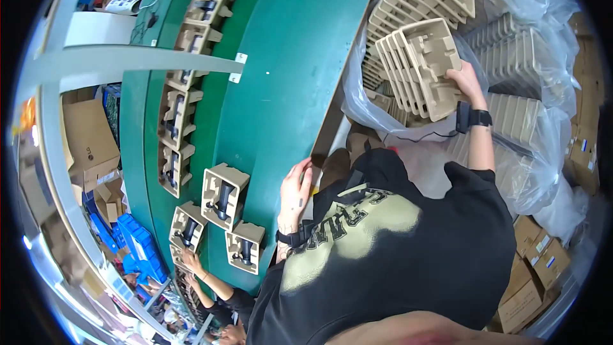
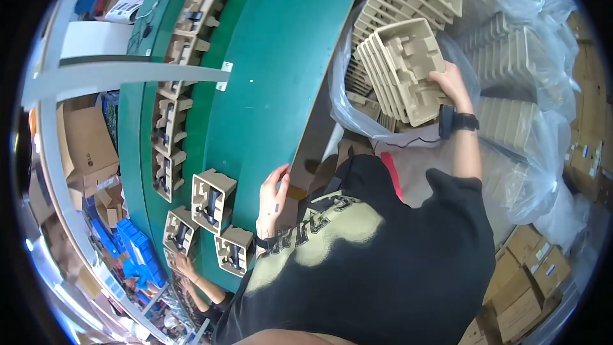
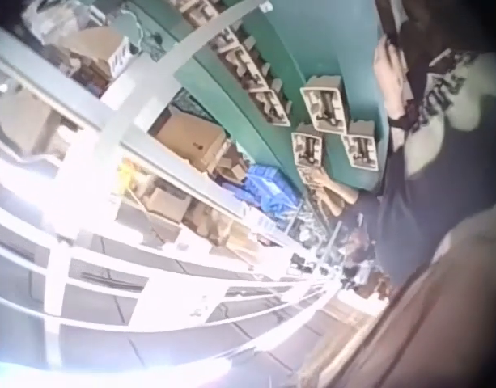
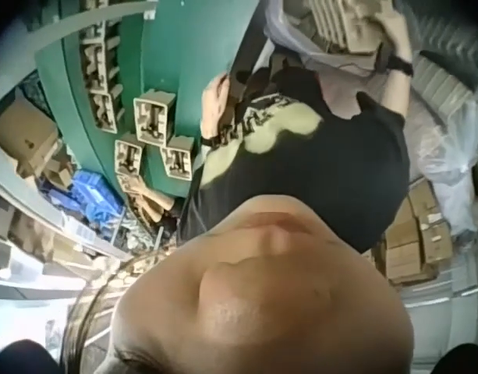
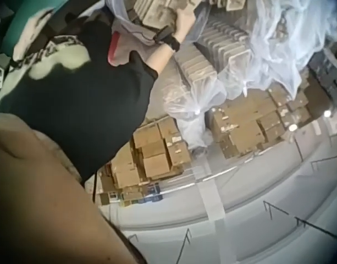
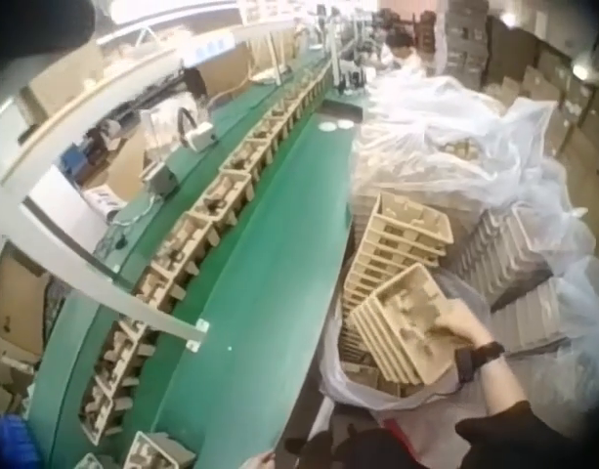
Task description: The person places cardboard trays onto the assembly line, inserts black plastic components into them, and then stacks the filled trays.
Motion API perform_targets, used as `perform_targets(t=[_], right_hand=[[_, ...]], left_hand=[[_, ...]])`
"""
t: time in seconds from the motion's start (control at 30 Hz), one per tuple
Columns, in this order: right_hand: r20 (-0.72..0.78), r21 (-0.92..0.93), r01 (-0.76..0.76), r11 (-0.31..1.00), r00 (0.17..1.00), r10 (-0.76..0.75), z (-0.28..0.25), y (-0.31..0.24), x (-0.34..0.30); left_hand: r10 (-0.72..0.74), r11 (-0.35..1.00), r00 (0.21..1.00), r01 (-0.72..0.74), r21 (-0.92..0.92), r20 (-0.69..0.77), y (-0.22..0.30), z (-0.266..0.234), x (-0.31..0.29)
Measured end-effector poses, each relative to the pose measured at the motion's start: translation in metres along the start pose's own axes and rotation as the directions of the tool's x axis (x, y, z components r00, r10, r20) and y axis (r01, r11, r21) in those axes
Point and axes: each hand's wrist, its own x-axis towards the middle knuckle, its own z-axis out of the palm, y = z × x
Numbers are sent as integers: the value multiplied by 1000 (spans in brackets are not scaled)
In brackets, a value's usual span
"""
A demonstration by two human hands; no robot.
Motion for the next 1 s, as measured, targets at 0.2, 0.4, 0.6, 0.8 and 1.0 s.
perform_targets(t=[0.2, 0.4, 0.6, 0.8, 1.0], right_hand=[[35, 154, 214, 965, 974, -222, 8, -150, -111], [301, 570, 17, 822, 926, -228, 155, -208, -198], [532, 364, 133, 922, 782, -323, 217, -209, -184], [198, 105, 745, 659, 634, -748, 237, -291, -58], [132, 152, 841, 519, 503, -854, 236, -311, -3]], left_hand=[[225, 923, 973, -228, -311, -46, 60, -52, -15], [267, 874, 836, -420, -244, -480, 68, -59, 18], [-17, 969, 759, -149, -199, -651, -32, -106, 42], [-213, 976, 705, 191, -108, -676, -14, -139, 36], [49, 981, 644, -176, -86, -763, 25, -154, 42]])
